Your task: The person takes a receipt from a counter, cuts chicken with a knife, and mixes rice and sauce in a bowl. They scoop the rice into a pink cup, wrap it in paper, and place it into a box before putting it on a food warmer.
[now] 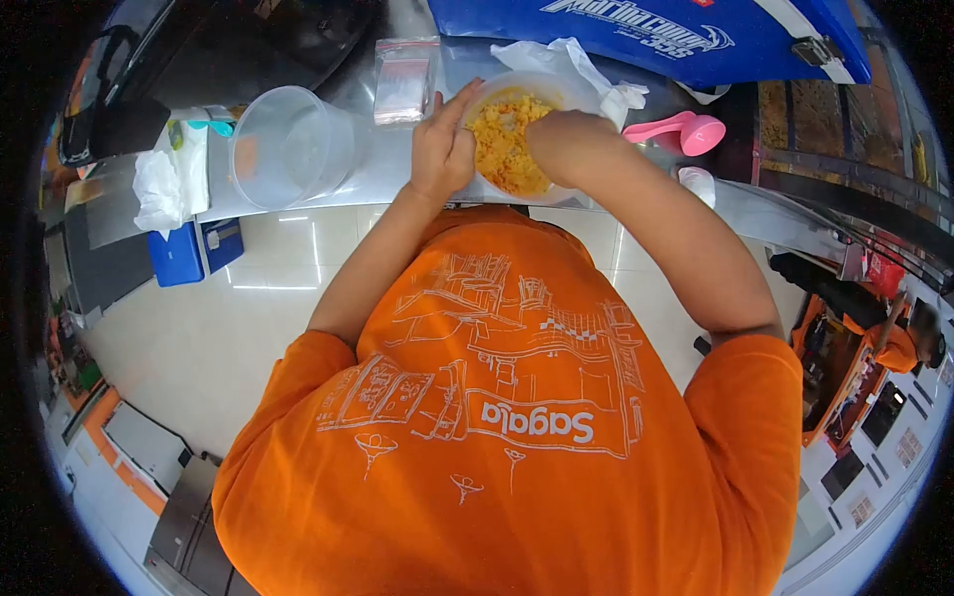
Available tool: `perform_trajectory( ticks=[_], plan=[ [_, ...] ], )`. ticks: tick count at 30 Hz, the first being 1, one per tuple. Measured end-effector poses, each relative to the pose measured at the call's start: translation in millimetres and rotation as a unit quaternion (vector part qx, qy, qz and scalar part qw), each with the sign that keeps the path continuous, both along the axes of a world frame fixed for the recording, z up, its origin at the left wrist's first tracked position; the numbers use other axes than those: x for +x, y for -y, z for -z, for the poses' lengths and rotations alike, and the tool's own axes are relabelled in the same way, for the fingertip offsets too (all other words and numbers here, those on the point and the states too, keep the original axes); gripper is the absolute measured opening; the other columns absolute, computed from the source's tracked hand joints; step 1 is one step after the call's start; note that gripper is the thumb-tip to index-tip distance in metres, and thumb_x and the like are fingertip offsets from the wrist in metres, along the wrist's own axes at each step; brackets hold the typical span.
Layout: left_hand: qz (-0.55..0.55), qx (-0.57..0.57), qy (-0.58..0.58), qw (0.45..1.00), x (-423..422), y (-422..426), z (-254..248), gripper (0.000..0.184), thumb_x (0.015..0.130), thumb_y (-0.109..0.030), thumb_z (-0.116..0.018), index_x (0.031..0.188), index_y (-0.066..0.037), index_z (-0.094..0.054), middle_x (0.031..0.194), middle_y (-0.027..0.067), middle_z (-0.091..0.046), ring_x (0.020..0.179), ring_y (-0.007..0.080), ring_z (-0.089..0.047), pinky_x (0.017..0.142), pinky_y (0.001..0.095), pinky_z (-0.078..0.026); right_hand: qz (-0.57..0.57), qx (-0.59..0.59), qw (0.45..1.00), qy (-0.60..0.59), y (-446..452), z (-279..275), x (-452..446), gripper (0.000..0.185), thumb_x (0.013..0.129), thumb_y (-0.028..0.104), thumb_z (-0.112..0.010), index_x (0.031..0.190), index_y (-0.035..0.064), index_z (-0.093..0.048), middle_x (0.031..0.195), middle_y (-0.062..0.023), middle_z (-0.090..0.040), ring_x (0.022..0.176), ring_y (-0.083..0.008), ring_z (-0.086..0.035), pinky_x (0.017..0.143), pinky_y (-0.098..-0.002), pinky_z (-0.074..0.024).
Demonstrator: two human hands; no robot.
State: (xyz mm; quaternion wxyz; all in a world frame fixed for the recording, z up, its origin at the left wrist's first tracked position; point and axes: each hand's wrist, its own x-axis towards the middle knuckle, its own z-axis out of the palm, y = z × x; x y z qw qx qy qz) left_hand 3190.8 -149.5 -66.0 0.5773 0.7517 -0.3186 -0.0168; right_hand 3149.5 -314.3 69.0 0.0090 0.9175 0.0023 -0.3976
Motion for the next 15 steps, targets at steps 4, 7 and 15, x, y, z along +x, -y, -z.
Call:
perform_trajectory(
  ticks=[4, 7, 15],
  plan=[
    [-0.003, -0.015, -0.007, 1.0, -1.8, 6.4, -0.8, 0.057, 0.079, -0.007, -0.047, 0.134, 0.001, -0.059, 0.126, 0.0273, -0.065, 0.11, 0.0487, -0.063, 0.114, 0.0681, -0.029, -0.002, -0.001, 1.0, 0.008, -1.8, -21.9, 3.0, 0.022, 0.083, 0.002, -0.064, 0.103, 0.0002, -0.074, 0.102, -0.0214, -0.074, 0.093, -0.0364, -0.073, 0.078, -0.045, -0.0592],
    [0.016, 0.011, -0.037, 0.999, 1.1, -0.5, 0.3, 0.058, 0.079, -0.006, -0.046, 0.135, 0.001, -0.058, 0.128, 0.0265, -0.065, 0.111, 0.0481, -0.063, 0.115, 0.0673, -0.029, 0.009, -0.034, 0.999, -0.013, -1.7, -10.4, 0.4, 0.03, 0.089, 0.011, -0.061, 0.115, 0.001, -0.073, 0.111, -0.0152, -0.075, 0.098, -0.0307, -0.074, 0.08, -0.0435, -0.0599],
    [0.067, 0.002, -0.043, 0.997, 1.7, 4.9, -4.7, 0.061, 0.079, -0.006, -0.048, 0.138, -0.002, -0.057, 0.129, 0.0234, -0.065, 0.113, 0.0462, -0.063, 0.116, 0.0633, -0.031, 0.028, 0.012, 1.0, -0.007, 2.2, -1.8, -0.7, 0.024, 0.084, 0.001, -0.065, 0.105, -0.001, -0.074, 0.103, -0.0208, -0.074, 0.096, -0.0364, -0.073, 0.08, -0.0459, -0.0588]
  ],
)
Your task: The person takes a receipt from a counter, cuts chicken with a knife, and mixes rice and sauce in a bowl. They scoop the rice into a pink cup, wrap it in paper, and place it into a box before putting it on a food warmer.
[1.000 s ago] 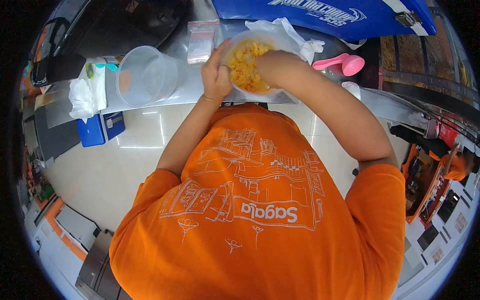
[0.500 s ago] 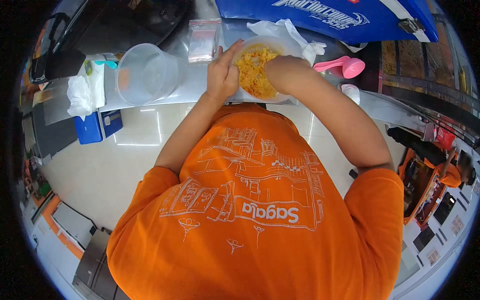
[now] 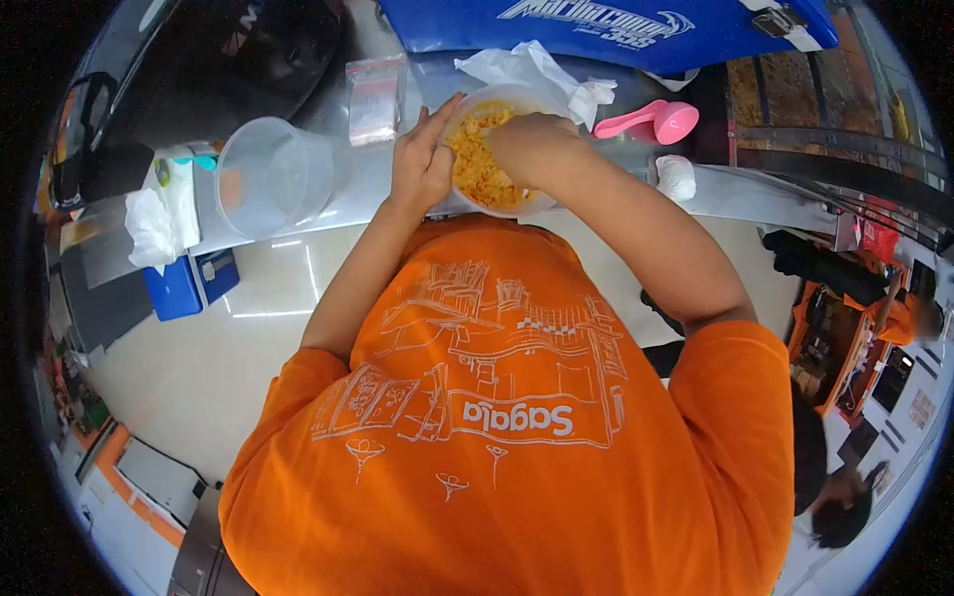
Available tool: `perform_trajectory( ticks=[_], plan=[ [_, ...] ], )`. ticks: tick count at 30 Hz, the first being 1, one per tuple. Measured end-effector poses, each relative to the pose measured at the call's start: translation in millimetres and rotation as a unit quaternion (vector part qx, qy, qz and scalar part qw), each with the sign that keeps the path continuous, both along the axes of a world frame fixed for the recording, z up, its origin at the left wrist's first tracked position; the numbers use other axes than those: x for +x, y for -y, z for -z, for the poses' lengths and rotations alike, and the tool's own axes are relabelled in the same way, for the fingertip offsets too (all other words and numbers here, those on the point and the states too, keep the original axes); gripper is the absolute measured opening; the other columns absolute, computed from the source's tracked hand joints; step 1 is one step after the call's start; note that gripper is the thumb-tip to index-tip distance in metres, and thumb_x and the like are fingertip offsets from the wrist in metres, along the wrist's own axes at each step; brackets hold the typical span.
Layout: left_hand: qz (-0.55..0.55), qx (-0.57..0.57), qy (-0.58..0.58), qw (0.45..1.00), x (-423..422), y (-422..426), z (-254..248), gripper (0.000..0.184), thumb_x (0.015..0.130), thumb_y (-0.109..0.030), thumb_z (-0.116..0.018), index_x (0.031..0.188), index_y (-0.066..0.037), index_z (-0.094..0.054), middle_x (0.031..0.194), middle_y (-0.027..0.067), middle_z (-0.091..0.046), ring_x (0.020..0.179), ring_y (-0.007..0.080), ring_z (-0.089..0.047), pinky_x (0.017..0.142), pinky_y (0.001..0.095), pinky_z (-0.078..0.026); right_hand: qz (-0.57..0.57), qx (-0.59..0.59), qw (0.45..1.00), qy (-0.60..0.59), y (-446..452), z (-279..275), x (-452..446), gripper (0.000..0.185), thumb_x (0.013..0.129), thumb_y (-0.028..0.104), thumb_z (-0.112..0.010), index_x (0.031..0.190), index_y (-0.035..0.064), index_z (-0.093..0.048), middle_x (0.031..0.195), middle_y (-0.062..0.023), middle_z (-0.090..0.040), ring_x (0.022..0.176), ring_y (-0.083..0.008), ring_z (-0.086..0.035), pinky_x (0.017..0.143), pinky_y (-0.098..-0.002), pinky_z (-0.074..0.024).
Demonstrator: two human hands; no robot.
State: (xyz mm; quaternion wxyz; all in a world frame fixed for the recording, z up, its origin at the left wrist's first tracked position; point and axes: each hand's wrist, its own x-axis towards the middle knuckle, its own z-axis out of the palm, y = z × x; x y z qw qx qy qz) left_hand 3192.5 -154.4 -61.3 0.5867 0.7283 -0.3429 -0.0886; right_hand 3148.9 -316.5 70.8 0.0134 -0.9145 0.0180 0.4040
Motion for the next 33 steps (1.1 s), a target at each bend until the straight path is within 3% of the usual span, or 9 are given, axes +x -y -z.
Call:
perform_trajectory(
  ticks=[4, 9, 11, 13, 16, 22, 26, 30, 33],
  plan=[
    [0.025, -0.021, -0.018, 0.999, 4.6, 1.7, 1.1, 0.062, 0.078, -0.005, -0.049, 0.14, -0.001, -0.056, 0.13, 0.0243, -0.065, 0.117, 0.0438, -0.063, 0.115, 0.0547, -0.037, 0.035, 0.077, 0.986, 0.141, -0.9, 4.3, 2.2, 0.021, 0.079, 0.002, -0.071, 0.1, -0.0008, -0.075, 0.101, -0.0212, -0.074, 0.096, -0.036, -0.073, 0.081, -0.0454, -0.0586],
    [0.096, -0.11, -0.169, 0.975, 5.9, 4.2, 3.8, 0.063, 0.085, -0.007, -0.045, 0.147, 0.003, -0.049, 0.145, 0.0209, -0.057, 0.137, 0.0295, -0.052, 0.116, 0.0379, -0.035, -0.032, 0.025, 0.982, 0.186, -4.1, -11.6, -4.8, 0.021, 0.085, 0.008, -0.065, 0.104, 0.0031, -0.074, 0.105, -0.0171, -0.075, 0.097, -0.0315, -0.074, 0.077, -0.043, -0.0599],
    [0.105, -0.137, -0.195, 0.966, 5.1, 6.7, 9.1, 0.062, 0.087, -0.009, -0.044, 0.148, 0.004, -0.047, 0.148, 0.02, -0.054, 0.139, 0.0285, -0.049, 0.118, 0.0374, -0.033, -0.009, -0.016, 0.984, 0.177, 1.7, -7.1, -8.2, 0.019, 0.085, 0.009, -0.064, 0.1, 0.0035, -0.075, 0.102, -0.0163, -0.075, 0.095, -0.0308, -0.074, 0.076, -0.043, -0.06],
    [0.115, -0.16, -0.223, 0.955, 2.7, 7.1, 9.8, 0.062, 0.09, -0.012, -0.042, 0.15, 0.005, -0.045, 0.15, 0.019, -0.052, 0.142, 0.0275, -0.046, 0.119, 0.0369, -0.031, -0.006, -0.006, 0.97, 0.241, 5.5, 19.9, -15.4, 0.017, 0.075, 0.005, -0.074, 0.092, 0.0019, -0.076, 0.092, -0.0198, -0.074, 0.084, -0.0357, -0.074, 0.07, -0.0433, -0.0603],
    [0.114, -0.16, -0.21, 0.958, 7.6, 9.2, 7.9, 0.061, 0.092, -0.013, -0.04, 0.15, 0.006, -0.043, 0.152, 0.0202, -0.05, 0.142, 0.0294, -0.045, 0.119, 0.0374, -0.031, -0.111, 0.069, 0.967, 0.22, -0.1, 26.7, -23.4, 0.015, 0.078, 0.007, -0.071, 0.092, 0.002, -0.076, 0.092, -0.0189, -0.075, 0.083, -0.0355, -0.074, 0.07, -0.0439, -0.0603],
    [0.132, -0.155, -0.196, 0.959, 9.0, 6.5, 5.4, 0.059, 0.093, -0.012, -0.039, 0.149, 0.006, -0.045, 0.151, 0.0207, -0.05, 0.141, 0.0295, -0.046, 0.119, 0.0374, -0.031, -0.028, 0.074, 0.974, 0.213, 10.2, -13.5, -25.6, 0.021, 0.085, 0.007, -0.063, 0.101, 0.0035, -0.075, 0.101, -0.0163, -0.075, 0.09, -0.0326, -0.074, 0.075, -0.045, -0.0596],
    [0.129, -0.142, -0.204, 0.96, 8.3, 4.7, 5.2, 0.058, 0.093, -0.011, -0.038, 0.148, 0.005, -0.047, 0.149, 0.0204, -0.053, 0.14, 0.0282, -0.048, 0.118, 0.0361, -0.032, -0.014, 0.068, 0.99, 0.122, -3.8, 16.7, -26.1, 0.024, 0.084, 0.006, -0.064, 0.105, 0.004, -0.076, 0.104, -0.0187, -0.074, 0.095, -0.0333, -0.074, 0.08, -0.0443, -0.0598],
    [0.121, -0.123, -0.204, 0.963, 9.0, 2.8, 6.2, 0.058, 0.093, -0.009, -0.039, 0.148, 0.004, -0.048, 0.147, 0.0194, -0.055, 0.138, 0.0268, -0.05, 0.117, 0.0349, -0.034, 0.032, 0.043, 0.985, 0.167, 21.2, -18.3, -24.7, 0.022, 0.083, 0.004, -0.066, 0.102, 0.0002, -0.074, 0.101, -0.0202, -0.073, 0.094, -0.0359, -0.073, 0.077, -0.046, -0.0598],
    [0.12, -0.131, -0.203, 0.963, 8.6, 4.5, 7.3, 0.057, 0.093, -0.009, -0.039, 0.148, 0.004, -0.048, 0.147, 0.0188, -0.055, 0.137, 0.0266, -0.05, 0.116, 0.0349, -0.035, 0.014, -0.01, 0.993, 0.117, 13.6, 0.6, -30.9, 0.02, 0.081, 0.003, -0.068, 0.099, 0.0004, -0.074, 0.099, -0.02, -0.073, 0.093, -0.035, -0.074, 0.077, -0.0457, -0.0599]
  ],
)
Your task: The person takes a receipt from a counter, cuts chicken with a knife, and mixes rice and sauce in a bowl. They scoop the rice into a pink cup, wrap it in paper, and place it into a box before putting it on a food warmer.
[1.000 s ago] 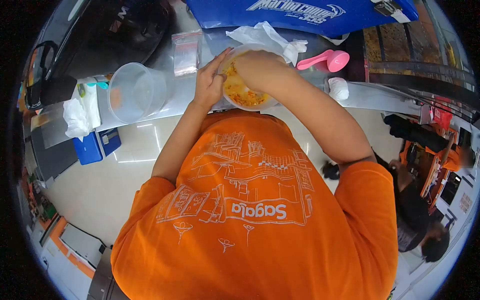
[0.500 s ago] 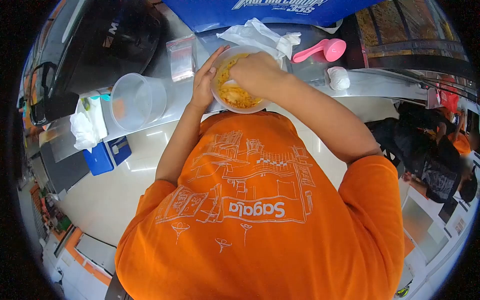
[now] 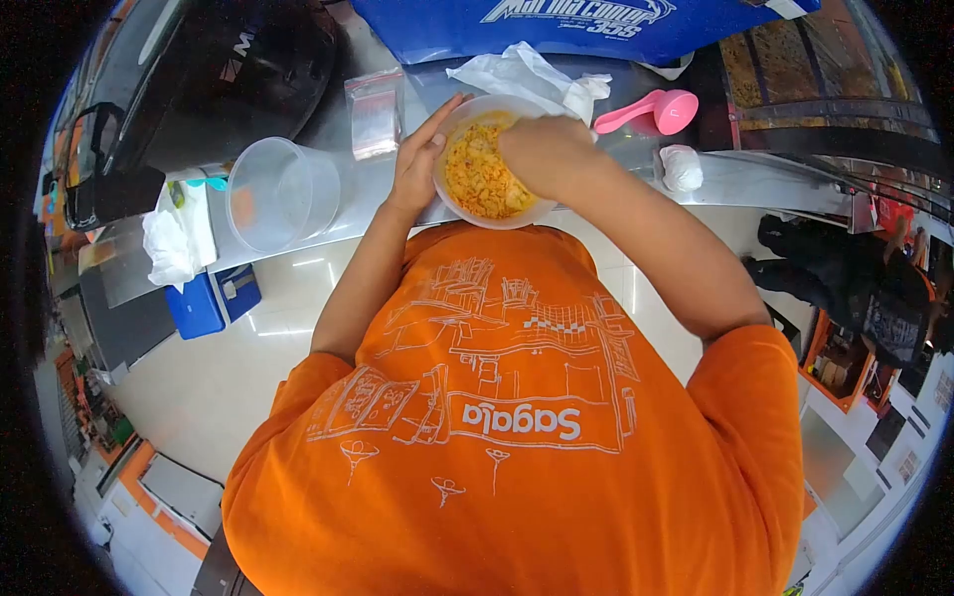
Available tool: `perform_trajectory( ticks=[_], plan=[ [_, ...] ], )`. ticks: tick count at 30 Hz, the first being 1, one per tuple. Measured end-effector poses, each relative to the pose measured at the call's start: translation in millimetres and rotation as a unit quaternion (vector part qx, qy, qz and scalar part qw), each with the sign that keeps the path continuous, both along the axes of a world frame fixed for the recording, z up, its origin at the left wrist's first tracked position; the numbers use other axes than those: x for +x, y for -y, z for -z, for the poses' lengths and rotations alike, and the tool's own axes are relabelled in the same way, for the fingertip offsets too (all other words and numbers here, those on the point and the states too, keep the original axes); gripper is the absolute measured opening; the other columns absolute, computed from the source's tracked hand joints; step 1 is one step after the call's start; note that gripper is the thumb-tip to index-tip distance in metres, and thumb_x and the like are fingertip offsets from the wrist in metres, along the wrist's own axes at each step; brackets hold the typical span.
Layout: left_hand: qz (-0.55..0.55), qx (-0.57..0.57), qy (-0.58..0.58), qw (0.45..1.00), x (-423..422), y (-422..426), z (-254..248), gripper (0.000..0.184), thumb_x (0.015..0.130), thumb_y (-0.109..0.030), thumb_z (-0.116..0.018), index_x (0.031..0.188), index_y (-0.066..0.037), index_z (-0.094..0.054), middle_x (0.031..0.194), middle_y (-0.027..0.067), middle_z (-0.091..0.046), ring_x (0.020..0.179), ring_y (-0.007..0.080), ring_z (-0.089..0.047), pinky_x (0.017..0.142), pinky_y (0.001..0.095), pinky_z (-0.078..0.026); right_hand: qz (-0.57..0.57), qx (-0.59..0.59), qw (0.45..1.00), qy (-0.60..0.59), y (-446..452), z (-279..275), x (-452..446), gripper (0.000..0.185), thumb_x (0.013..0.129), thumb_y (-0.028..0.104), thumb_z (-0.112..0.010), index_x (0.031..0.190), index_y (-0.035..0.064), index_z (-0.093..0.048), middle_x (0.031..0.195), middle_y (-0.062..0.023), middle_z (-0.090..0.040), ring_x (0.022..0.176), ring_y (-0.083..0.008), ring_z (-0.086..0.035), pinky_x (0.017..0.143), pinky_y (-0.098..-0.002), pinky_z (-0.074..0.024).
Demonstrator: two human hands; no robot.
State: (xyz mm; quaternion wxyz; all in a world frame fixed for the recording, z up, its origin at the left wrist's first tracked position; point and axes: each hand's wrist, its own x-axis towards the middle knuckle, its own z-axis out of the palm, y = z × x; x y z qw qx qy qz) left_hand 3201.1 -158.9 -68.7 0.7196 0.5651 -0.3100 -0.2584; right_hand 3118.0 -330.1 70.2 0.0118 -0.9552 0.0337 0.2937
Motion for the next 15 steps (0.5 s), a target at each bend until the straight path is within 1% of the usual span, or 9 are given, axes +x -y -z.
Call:
perform_trajectory(
  ticks=[1, 3, 6, 7, 8, 10, 12, 13, 15],
  plan=[
    [0.002, -0.001, 0.0, 1.0, 0.4, -0.7, 0.3, 0.057, 0.093, -0.009, -0.039, 0.148, 0.004, -0.048, 0.147, 0.0188, -0.055, 0.137, 0.0266, -0.05, 0.116, 0.0349, -0.035, 0.002, -0.001, 1.0, 0.0, -0.8, 1.9, -2.6, 0.02, 0.081, 0.003, -0.068, 0.099, 0.0004, -0.074, 0.099, -0.02, -0.073, 0.093, -0.035, -0.074, 0.077, -0.0457, -0.0599],
    [0.014, 0.008, 0.024, 1.0, 3.9, -0.2, 0.3, 0.057, 0.093, -0.008, -0.039, 0.148, 0.004, -0.048, 0.147, 0.0184, -0.055, 0.137, 0.0263, -0.051, 0.116, 0.035, -0.035, -0.058, -0.007, 0.998, 0.019, -3.5, -0.2, -2.5, 0.021, 0.087, 0.013, -0.062, 0.098, 0.0032, -0.077, 0.097, -0.0165, -0.075, 0.092, -0.0313, -0.075, 0.074, -0.0458, -0.0602],
    [0.004, 0.003, -0.02, 1.0, 0.5, -0.2, -0.5, 0.057, 0.092, -0.008, -0.039, 0.148, 0.004, -0.048, 0.146, 0.0185, -0.056, 0.137, 0.0264, -0.051, 0.116, 0.0349, -0.035, -0.046, 0.024, 0.997, 0.057, -13.0, -16.2, -5.7, 0.017, 0.086, 0.012, -0.063, 0.094, 0.0056, -0.077, 0.092, -0.0131, -0.076, 0.089, -0.0312, -0.075, 0.073, -0.0444, -0.0603],
    [0.004, 0.001, -0.018, 1.0, 1.5, -0.5, -1.0, 0.057, 0.092, -0.008, -0.039, 0.148, 0.004, -0.048, 0.146, 0.0185, -0.056, 0.137, 0.0264, -0.051, 0.116, 0.0349, -0.035, -0.046, 0.022, 0.997, 0.059, -13.1, -4.5, -6.9, 0.017, 0.086, 0.012, -0.063, 0.094, 0.0056, -0.077, 0.092, -0.0131, -0.076, 0.089, -0.0312, -0.075, 0.073, -0.0444, -0.0603],
    [0.014, 0.013, 0.008, 1.0, 2.6, -0.6, -1.8, 0.059, 0.093, -0.011, -0.038, 0.149, 0.004, -0.046, 0.147, 0.0192, -0.054, 0.137, 0.0276, -0.05, 0.117, 0.0356, -0.034, -0.078, 0.019, 0.995, 0.056, -13.2, 17.7, -10.9, 0.016, 0.086, 0.012, -0.064, 0.092, 0.0064, -0.077, 0.091, -0.0125, -0.076, 0.089, -0.0313, -0.075, 0.071, -0.0442, -0.0602],
    [0.021, 0.021, 0.034, 0.999, 6.4, 1.6, -2.6, 0.061, 0.093, -0.014, -0.038, 0.151, 0.005, -0.043, 0.149, 0.02, -0.053, 0.138, 0.0287, -0.05, 0.118, 0.0363, -0.034, -0.112, 0.013, 0.992, 0.053, -12.7, 16.9, -7.8, 0.014, 0.085, 0.013, -0.065, 0.091, 0.0072, -0.077, 0.091, -0.0119, -0.076, 0.088, -0.0314, -0.075, 0.07, -0.044, -0.0602],
    [0.02, 0.036, 0.033, 0.999, 6.7, -1.1, -2.7, 0.062, 0.089, -0.011, -0.038, 0.149, 0.005, -0.046, 0.145, 0.0203, -0.056, 0.136, 0.0282, -0.051, 0.117, 0.0359, -0.035, -0.049, -0.029, 0.994, 0.091, -10.0, 8.1, -5.9, 0.013, 0.083, 0.013, -0.066, 0.089, 0.0083, -0.077, 0.09, -0.0119, -0.076, 0.088, -0.031, -0.075, 0.07, -0.0435, -0.0599],
    [0.019, 0.037, 0.031, 0.999, 6.0, -1.9, -3.3, 0.062, 0.089, -0.011, -0.038, 0.149, 0.005, -0.046, 0.145, 0.0203, -0.056, 0.136, 0.0282, -0.051, 0.117, 0.0359, -0.035, -0.05, -0.028, 0.994, 0.089, -10.0, 12.6, -3.7, 0.013, 0.083, 0.013, -0.066, 0.089, 0.0083, -0.077, 0.09, -0.0119, -0.076, 0.088, -0.031, -0.075, 0.07, -0.0435, -0.0599],
    [0.015, 0.052, 0.061, 0.997, 6.7, -0.5, -5.9, 0.062, 0.086, -0.01, -0.038, 0.145, 0.005, -0.051, 0.143, 0.02, -0.058, 0.133, 0.0273, -0.054, 0.114, 0.0351, -0.038, -0.036, -0.081, 0.987, 0.136, -7.4, 31.3, -0.1, 0.014, 0.084, 0.013, -0.065, 0.09, 0.0092, -0.077, 0.09, -0.0123, -0.076, 0.087, -0.0308, -0.075, 0.073, -0.0437, -0.0596]
  ],
)
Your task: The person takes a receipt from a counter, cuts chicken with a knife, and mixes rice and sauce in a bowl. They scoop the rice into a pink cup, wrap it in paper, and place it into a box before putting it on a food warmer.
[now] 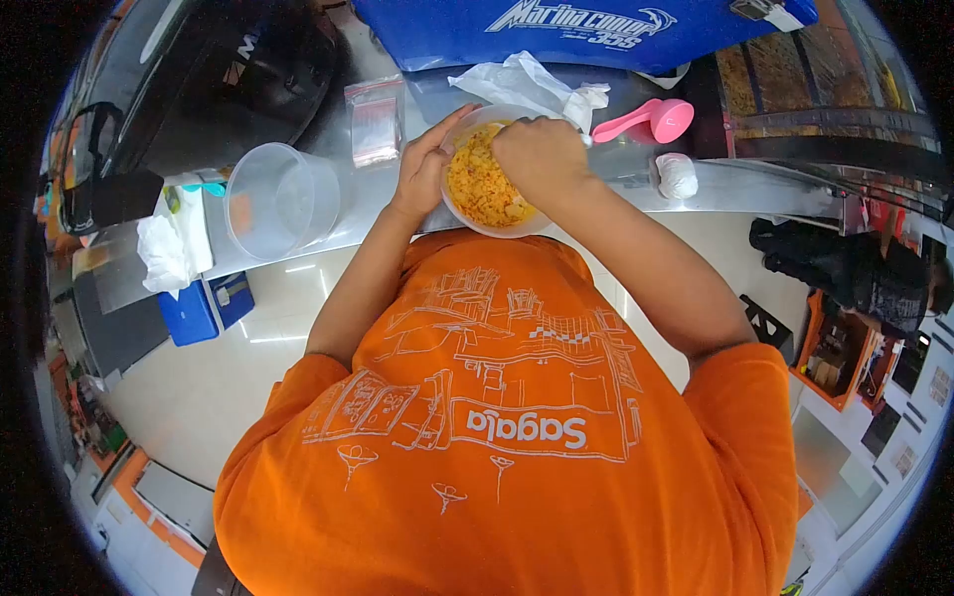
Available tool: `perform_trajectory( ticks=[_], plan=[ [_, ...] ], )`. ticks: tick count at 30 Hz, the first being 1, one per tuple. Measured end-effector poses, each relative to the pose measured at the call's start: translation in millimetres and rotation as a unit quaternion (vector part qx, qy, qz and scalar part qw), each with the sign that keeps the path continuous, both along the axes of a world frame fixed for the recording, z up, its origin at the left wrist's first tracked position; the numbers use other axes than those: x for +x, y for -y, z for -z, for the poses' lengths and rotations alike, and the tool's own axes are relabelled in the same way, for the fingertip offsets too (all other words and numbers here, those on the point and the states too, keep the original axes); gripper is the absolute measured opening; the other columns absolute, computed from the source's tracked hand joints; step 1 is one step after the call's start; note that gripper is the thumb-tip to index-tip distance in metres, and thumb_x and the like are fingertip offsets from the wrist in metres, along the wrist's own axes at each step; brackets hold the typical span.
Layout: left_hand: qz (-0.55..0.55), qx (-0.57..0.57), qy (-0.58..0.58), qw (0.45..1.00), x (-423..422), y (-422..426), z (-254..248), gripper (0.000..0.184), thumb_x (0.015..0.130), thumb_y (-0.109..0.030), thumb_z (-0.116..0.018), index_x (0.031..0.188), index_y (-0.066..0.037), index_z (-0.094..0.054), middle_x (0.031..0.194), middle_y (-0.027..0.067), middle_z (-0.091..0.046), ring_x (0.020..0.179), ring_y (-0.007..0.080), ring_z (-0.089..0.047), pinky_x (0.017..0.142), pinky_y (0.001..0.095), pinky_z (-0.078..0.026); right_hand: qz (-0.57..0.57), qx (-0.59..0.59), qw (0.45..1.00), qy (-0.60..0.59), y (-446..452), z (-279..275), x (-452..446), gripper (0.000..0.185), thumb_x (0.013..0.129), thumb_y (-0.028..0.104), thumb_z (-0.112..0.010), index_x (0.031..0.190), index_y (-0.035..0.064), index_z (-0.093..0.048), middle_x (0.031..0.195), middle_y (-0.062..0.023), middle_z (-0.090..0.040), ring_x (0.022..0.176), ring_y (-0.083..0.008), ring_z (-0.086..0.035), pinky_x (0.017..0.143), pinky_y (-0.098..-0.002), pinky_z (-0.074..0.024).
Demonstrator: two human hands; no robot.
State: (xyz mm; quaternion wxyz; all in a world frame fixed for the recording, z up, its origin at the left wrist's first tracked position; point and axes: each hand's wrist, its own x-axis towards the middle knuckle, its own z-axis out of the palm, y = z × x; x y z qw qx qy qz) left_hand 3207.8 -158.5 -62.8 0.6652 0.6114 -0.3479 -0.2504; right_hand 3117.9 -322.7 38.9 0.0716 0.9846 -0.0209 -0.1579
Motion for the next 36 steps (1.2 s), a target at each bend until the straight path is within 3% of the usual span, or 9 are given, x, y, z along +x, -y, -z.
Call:
perform_trajectory(
  ticks=[4, 6, 16, 18, 19, 22, 25, 34, 36],
  plan=[
    [-0.036, -0.009, 0.042, 0.998, 2.9, 4.2, 5.5, 0.06, 0.083, -0.005, -0.042, 0.141, 0.0, -0.057, 0.134, 0.0219, -0.065, 0.123, 0.0272, -0.062, 0.106, 0.0344, -0.044, -0.099, 0.036, 0.993, 0.052, -14.9, 20.0, -1.5, 0.015, 0.084, 0.014, -0.064, 0.09, 0.011, -0.078, 0.09, -0.0111, -0.076, 0.087, -0.0298, -0.075, 0.076, -0.0428, -0.059],
    [-0.019, -0.025, 0.012, 0.999, 6.1, 1.9, 6.3, 0.059, 0.083, -0.005, -0.042, 0.14, 0.001, -0.058, 0.133, 0.0219, -0.065, 0.122, 0.0279, -0.063, 0.105, 0.0346, -0.045, -0.129, 0.113, 0.978, -0.124, -17.6, -12.1, -2.7, 0.015, 0.085, 0.016, -0.063, 0.09, 0.0125, -0.078, 0.089, -0.0091, -0.076, 0.087, -0.0286, -0.075, 0.074, -0.0423, -0.0584],
    [-0.001, 0.027, 0.067, 0.997, 3.3, -0.9, -9.2, 0.062, 0.082, -0.003, -0.041, 0.143, 0.004, -0.054, 0.142, 0.021, -0.06, 0.133, 0.031, -0.056, 0.113, 0.0365, -0.039, -0.081, 0.052, 0.995, 0.006, 11.6, -10.4, -11.0, 0.014, 0.082, 0.017, -0.066, 0.086, 0.0086, -0.077, 0.081, -0.0111, -0.074, 0.084, -0.024, -0.073, 0.066, -0.0405, -0.0553],
    [-0.009, 0.043, 0.075, 0.996, -1.4, -5.4, -11.1, 0.063, 0.083, -0.003, -0.041, 0.144, 0.004, -0.052, 0.143, 0.021, -0.059, 0.135, 0.0307, -0.055, 0.115, 0.0365, -0.037, -0.151, 0.051, 0.923, 0.35, 38.8, -11.8, -14.0, 0.016, 0.086, 0.02, -0.068, 0.088, 0.0069, -0.076, 0.08, -0.0085, -0.073, 0.081, -0.0232, -0.072, 0.065, -0.0404, -0.0545],
    [-0.024, 0.056, 0.084, 0.995, -2.7, -6.4, -10.9, 0.063, 0.083, -0.003, -0.042, 0.146, 0.003, -0.051, 0.144, 0.021, -0.058, 0.136, 0.0305, -0.053, 0.116, 0.0366, -0.036, -0.146, 0.044, 0.924, 0.352, 53.1, -13.4, -15.9, 0.016, 0.086, 0.02, -0.068, 0.088, 0.0069, -0.076, 0.08, -0.0085, -0.073, 0.081, -0.0232, -0.072, 0.065, -0.0404, -0.0545],
    [-0.029, 0.072, 0.08, 0.994, -5.8, -13.7, -1.3, 0.06, 0.091, -0.011, -0.044, 0.15, 0.003, -0.045, 0.152, 0.0209, -0.05, 0.142, 0.0316, -0.046, 0.119, 0.0391, -0.031, 0.237, 0.214, 0.776, 0.543, 99.7, -14.5, -41.7, 0.018, 0.091, 0.021, -0.071, 0.091, 0.0042, -0.074, 0.075, -0.0134, -0.07, 0.066, -0.0308, -0.068, 0.062, -0.0418, -0.0539],
    [-0.048, 0.028, 0.126, 0.99, -8.6, -18.0, 2.6, 0.068, 0.101, -0.036, -0.051, 0.154, 0.004, -0.036, 0.157, 0.0221, -0.041, 0.146, 0.0354, -0.04, 0.121, 0.0458, -0.029, 0.485, 0.156, 0.814, 0.279, 161.6, 52.3, -74.9, 0.037, 0.091, 0.039, -0.067, 0.095, 0.0027, -0.073, 0.084, -0.0234, -0.072, 0.082, -0.0416, -0.072, 0.075, -0.0489, -0.0576],
    [-0.123, -0.044, 0.131, 0.983, 3.3, -9.3, -54.3, 0.064, 0.104, -0.033, -0.045, 0.156, 0.003, -0.033, 0.158, 0.0245, -0.039, 0.146, 0.0385, -0.039, 0.122, 0.0502, -0.025, 0.621, 0.31, 0.67, 0.263, 152.9, 125.6, -77.0, 0.051, 0.079, 0.044, -0.076, 0.089, -0.006, -0.073, 0.091, -0.0288, -0.072, 0.089, -0.0414, -0.072, 0.081, -0.0478, -0.0571],
    [-0.143, -0.058, 0.128, 0.98, 0.3, -6.5, -70.3, 0.063, 0.104, -0.032, -0.046, 0.155, 0.003, -0.034, 0.157, 0.0251, -0.04, 0.145, 0.0386, -0.04, 0.122, 0.0505, -0.025, 0.604, 0.29, 0.696, 0.258, 145.5, 119.8, -93.6, 0.049, 0.078, 0.042, -0.077, 0.087, -0.0059, -0.072, 0.089, -0.028, -0.072, 0.086, -0.0418, -0.072, 0.08, -0.0476, -0.0573]
  ],
)
